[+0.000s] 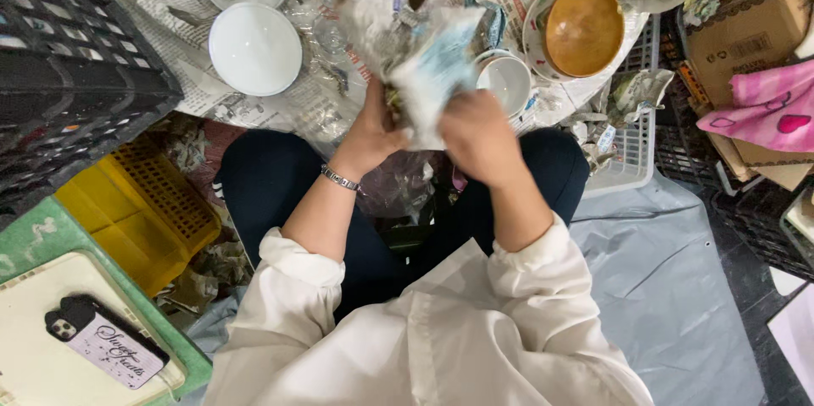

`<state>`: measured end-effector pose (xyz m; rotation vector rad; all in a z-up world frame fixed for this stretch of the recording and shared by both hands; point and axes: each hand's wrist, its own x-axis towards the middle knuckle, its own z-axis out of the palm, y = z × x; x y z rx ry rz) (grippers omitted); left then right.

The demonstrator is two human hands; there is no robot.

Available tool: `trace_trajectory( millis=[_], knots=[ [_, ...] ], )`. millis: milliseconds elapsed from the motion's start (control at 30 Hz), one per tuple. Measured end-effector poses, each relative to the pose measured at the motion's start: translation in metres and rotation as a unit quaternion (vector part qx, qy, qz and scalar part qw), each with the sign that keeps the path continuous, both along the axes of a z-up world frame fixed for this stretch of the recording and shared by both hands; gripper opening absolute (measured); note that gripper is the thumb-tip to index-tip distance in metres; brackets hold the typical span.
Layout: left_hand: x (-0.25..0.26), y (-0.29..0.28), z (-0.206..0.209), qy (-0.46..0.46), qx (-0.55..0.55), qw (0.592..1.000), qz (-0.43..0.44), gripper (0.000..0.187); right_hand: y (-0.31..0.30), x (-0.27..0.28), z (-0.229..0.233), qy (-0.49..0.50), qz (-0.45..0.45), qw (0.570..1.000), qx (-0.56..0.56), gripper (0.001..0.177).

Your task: The person wraps small ceramic bowls and plates with newspaper. They fold the paper around each item, tuck the edges, and place the wrapped items into a pile. The person handles the dishes one at a time and uses only their hands to fold the newspaper.

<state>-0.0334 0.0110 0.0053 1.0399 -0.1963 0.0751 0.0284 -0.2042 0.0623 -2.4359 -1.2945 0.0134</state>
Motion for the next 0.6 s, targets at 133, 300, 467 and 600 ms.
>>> trace_trajectory(
  millis=[133,300,467,600],
  knots=[
    [0.001,0.007,-0.006,0.150,0.212,0.955,0.141,0.042,0.028,-0.010,0.030,-0.041,0.010,0.992,0.118,0.050],
    [0.000,0.013,-0.006,0.171,0.227,0.952,0.112,0.022,0.041,0.000,0.052,-0.100,-0.038,0.966,0.234,0.088],
    [-0.010,0.014,-0.012,0.116,0.136,0.984,-0.028,0.020,0.038,-0.001,0.041,0.180,-0.052,0.975,0.123,0.092],
    [-0.011,0.013,-0.009,0.072,0.095,0.993,-0.002,0.035,0.026,-0.002,0.022,0.200,-0.093,0.964,0.151,0.074]
  ],
)
